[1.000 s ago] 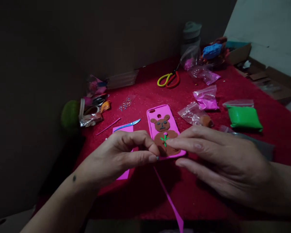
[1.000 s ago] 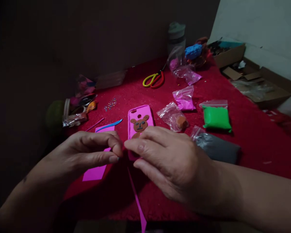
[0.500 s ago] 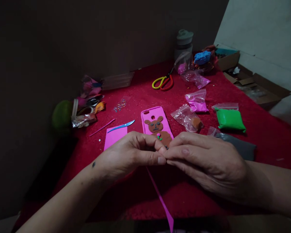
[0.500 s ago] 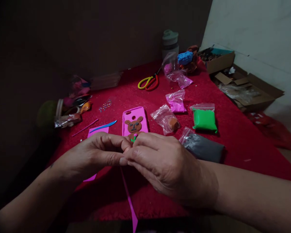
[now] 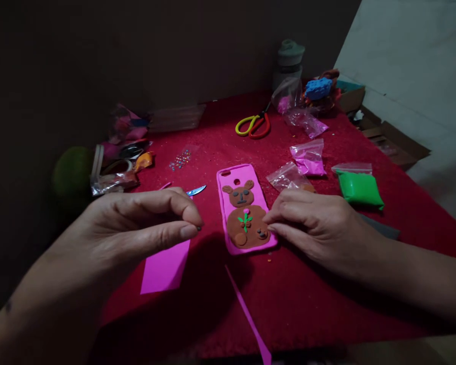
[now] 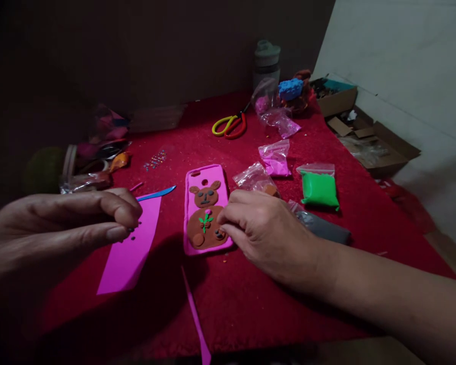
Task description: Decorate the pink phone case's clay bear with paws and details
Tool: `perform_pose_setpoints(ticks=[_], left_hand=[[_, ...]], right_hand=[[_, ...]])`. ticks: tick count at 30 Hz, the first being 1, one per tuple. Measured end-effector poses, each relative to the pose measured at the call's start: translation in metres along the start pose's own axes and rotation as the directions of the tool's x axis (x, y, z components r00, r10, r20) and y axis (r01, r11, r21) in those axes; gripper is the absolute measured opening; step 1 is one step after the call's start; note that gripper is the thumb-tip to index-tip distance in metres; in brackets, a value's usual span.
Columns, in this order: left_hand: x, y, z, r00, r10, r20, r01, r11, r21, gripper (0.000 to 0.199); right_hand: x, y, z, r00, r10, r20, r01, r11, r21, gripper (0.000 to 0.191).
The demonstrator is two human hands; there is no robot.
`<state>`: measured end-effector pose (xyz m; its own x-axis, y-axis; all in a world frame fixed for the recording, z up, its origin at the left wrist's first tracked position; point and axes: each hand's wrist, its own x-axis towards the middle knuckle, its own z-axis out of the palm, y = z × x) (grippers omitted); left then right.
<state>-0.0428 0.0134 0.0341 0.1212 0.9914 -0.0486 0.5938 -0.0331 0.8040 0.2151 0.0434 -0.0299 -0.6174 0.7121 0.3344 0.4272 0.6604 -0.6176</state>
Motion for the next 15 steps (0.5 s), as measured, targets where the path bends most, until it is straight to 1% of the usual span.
perform_pose_setpoints(ticks=[2, 5, 9, 12, 15], left_hand=[[0.001, -0.009, 0.001, 0.995, -0.044, 0.088, 0.057, 0.987, -0.147, 0.009], [0.002, -0.017, 0.004, 0.99, -0.079, 0.121, 0.105, 0.968, -0.227, 0.01], [0.003, -0.022, 0.006, 0.981, -0.084, 0.172, 0.129, 0.954, -0.27, 0.009], [0.003, -0.026, 0.004, 0.973, -0.092, 0.211, 0.148, 0.952, -0.268, 0.008], [0.002, -0.031, 0.001, 0.971, -0.074, 0.228, 0.13, 0.961, -0.243, 0.008]], right_hand=[[0.0, 0.001, 0.002, 1.0, 0.007, 0.021, -0.007, 1.0, -0.016, 0.014], [0.0, 0.001, 0.003, 0.999, 0.0, 0.054, 0.002, 1.0, -0.026, 0.015], [0.0, 0.002, 0.004, 0.998, -0.016, 0.069, 0.018, 1.0, -0.021, 0.017], [-0.001, 0.002, 0.004, 0.997, -0.024, 0.067, 0.025, 0.999, -0.023, 0.017], [-0.001, 0.001, 0.005, 0.997, -0.044, 0.056, 0.047, 0.998, -0.053, 0.017]])
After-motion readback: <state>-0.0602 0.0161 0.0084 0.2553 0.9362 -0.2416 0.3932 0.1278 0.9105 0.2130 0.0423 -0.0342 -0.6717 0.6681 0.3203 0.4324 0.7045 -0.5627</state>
